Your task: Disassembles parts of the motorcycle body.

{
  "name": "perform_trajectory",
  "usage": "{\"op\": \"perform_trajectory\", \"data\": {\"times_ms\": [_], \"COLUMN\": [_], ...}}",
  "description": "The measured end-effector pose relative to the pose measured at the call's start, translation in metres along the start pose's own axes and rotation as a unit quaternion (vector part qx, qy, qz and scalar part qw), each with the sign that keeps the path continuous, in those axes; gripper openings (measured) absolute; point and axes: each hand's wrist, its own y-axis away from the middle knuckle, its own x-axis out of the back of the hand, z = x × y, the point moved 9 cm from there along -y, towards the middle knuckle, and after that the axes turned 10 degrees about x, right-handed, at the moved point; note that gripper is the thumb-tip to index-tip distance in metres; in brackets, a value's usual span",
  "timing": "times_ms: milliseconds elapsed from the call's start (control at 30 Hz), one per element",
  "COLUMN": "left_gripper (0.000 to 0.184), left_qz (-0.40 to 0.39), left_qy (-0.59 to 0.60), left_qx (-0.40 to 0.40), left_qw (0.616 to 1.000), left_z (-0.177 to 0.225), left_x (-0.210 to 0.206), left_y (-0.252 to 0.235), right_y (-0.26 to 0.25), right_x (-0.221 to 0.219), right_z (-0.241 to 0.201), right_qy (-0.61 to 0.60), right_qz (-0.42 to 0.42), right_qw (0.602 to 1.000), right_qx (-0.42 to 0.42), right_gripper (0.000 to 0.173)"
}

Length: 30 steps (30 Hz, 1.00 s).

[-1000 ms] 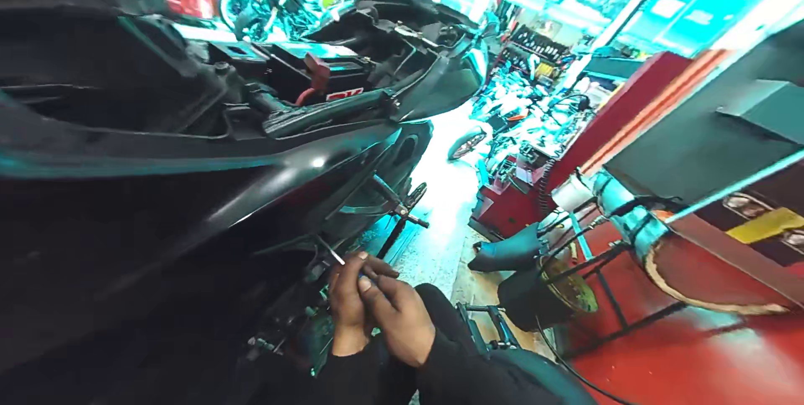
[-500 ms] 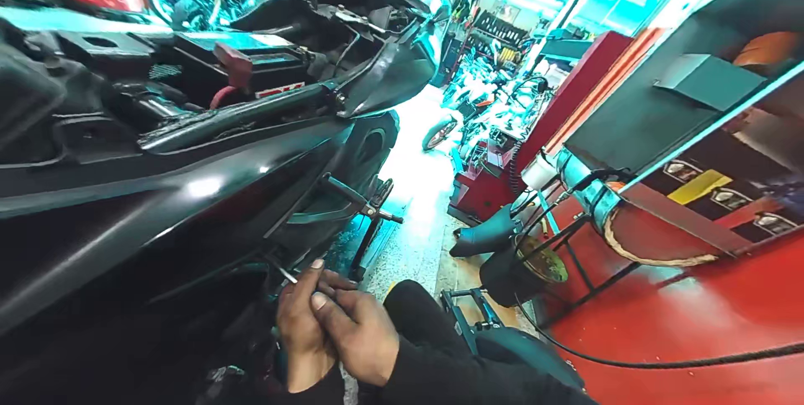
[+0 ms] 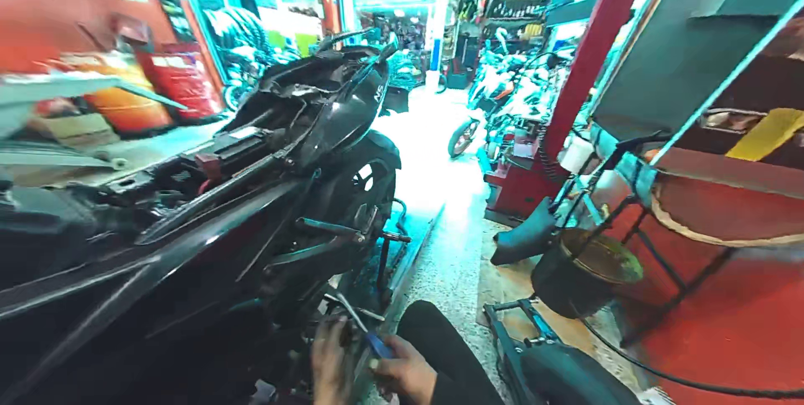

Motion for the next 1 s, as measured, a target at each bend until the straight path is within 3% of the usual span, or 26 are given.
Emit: {"op": "perform_trajectory", "data": {"times_ms": [100,267,500,733,833,900,1000], "left_gripper": [0.035,0.04,0.046,0.06,0.064,0.06,0.031], "left_qz": [-0.044,-0.051,-0.102,-0.176,-0.191,-0.154,0.003], "left_qy": [-0.071,-0.199,-0.312,-0.296,-0.295,-0.267,-0.266], "left_qx": [0.004,-0.006,-0.063,-0.063,-0.069,-0.07,-0.067], "left_qw": [0.997,0.979,0.943,0.937,0.934,0.949,0.962], "left_z": [-0.034,-0.094,-0.113,-0.121,-0.118,-0.117,-0.114], "left_x": [-0.023,-0.034,-0.02,-0.007,-0.008,-0.003,0.02], "left_y": [0.018,0.053,0.054,0.038,0.036,0.034,0.028], "right_y": [0.014,0.015,0.006,-0.003,-0.009,-0.011,-0.014], "right_x": [0.028,0.059,0.062,0.053,0.052,0.057,0.061], "right_z": [0.035,0.058,0.085,0.104,0.108,0.108,0.103], "right_qy": [-0.091,-0.135,-0.093,-0.12,-0.128,-0.141,-0.178], "right_qz": [0.086,0.187,0.133,0.184,0.182,0.2,0.233], "right_qw": [0.991,0.972,0.974,0.963,0.963,0.961,0.952], "right_qx": [-0.056,-0.052,-0.156,-0.154,-0.154,-0.13,-0.082], "right_gripper": [0.041,0.035,0.033,0.046,0.043,0.04,0.035]}}
